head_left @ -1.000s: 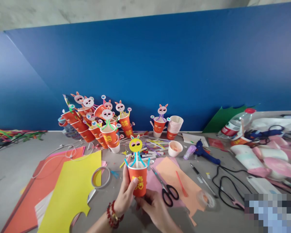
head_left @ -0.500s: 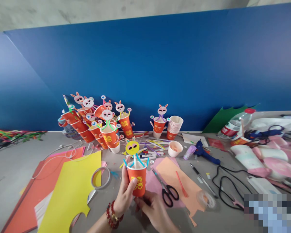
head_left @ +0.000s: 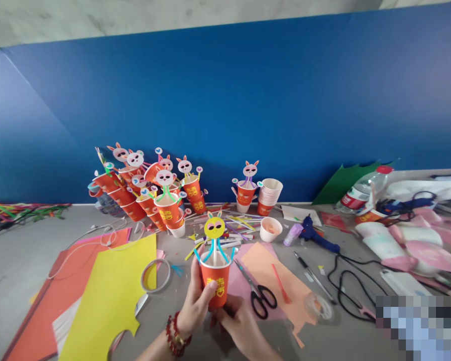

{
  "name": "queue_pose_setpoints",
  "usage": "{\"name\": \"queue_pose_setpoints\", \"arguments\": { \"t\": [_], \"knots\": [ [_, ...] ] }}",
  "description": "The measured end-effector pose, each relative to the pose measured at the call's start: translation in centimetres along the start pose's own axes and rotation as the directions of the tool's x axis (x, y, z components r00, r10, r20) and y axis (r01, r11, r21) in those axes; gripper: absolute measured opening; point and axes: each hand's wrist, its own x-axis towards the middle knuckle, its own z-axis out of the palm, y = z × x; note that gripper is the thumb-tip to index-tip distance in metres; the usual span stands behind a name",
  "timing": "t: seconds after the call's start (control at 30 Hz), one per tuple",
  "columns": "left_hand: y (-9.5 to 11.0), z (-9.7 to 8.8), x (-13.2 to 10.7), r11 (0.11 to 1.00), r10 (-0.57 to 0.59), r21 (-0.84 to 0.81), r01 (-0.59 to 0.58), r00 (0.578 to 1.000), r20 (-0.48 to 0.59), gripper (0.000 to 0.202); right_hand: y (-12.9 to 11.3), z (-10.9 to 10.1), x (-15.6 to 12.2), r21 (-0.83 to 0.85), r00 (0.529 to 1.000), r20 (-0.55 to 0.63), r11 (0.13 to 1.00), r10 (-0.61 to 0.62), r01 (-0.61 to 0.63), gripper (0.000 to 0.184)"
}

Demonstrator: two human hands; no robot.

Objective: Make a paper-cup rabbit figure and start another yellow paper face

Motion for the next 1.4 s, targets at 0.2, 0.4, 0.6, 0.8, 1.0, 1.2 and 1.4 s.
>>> {"name": "queue_pose_setpoints", "arguments": {
  "t": [0.2,0.4,0.6,0.8,1.0,1.2,1.4],
  "knots": [
    [-0.1,0.0,-0.2,1.000,0.016,0.027,-0.016,1.000,0.005,0.076,0.7,0.6,-0.2,0.075,0.999,0.023,0.997,0.023,-0.025,0.052],
    [0.1,-0.1,-0.1,1.000,0.005,-0.003,-0.005,1.000,-0.002,0.075,0.7,-0.3,0.0,0.020,0.999,0.050,1.000,-0.008,0.007,0.052],
    [-0.3,-0.5,0.2,0.993,0.002,-0.116,-0.006,0.999,-0.042,0.074,0.4,-2.6,0.4,-0.008,0.999,-0.018,0.999,-0.033,0.033,0.039],
    [-0.6,-0.7,0.4,0.992,-0.014,-0.128,0.004,0.997,-0.079,0.073,0.6,-2.7,-0.2,-0.063,0.994,-0.074,0.995,-0.081,0.076,0.026],
    [-0.8,-0.6,0.7,0.995,0.015,-0.101,-0.018,1.000,-0.027,0.072,0.9,-2.5,-0.3,-0.064,0.977,-0.063,0.978,-0.203,0.199,0.050],
    [-1.2,0.0,0.6,0.973,0.019,-0.232,0.013,0.991,0.136,0.067,1.9,-2.1,0.1,-0.180,0.956,-0.207,0.969,-0.208,0.172,0.057],
    [-0.4,0.2,0.8,0.979,0.002,-0.197,0.050,0.967,0.253,0.074,1.3,-2.8,0.1,-0.310,0.911,-0.272,0.924,-0.310,0.222,0.055]
  ]
}}
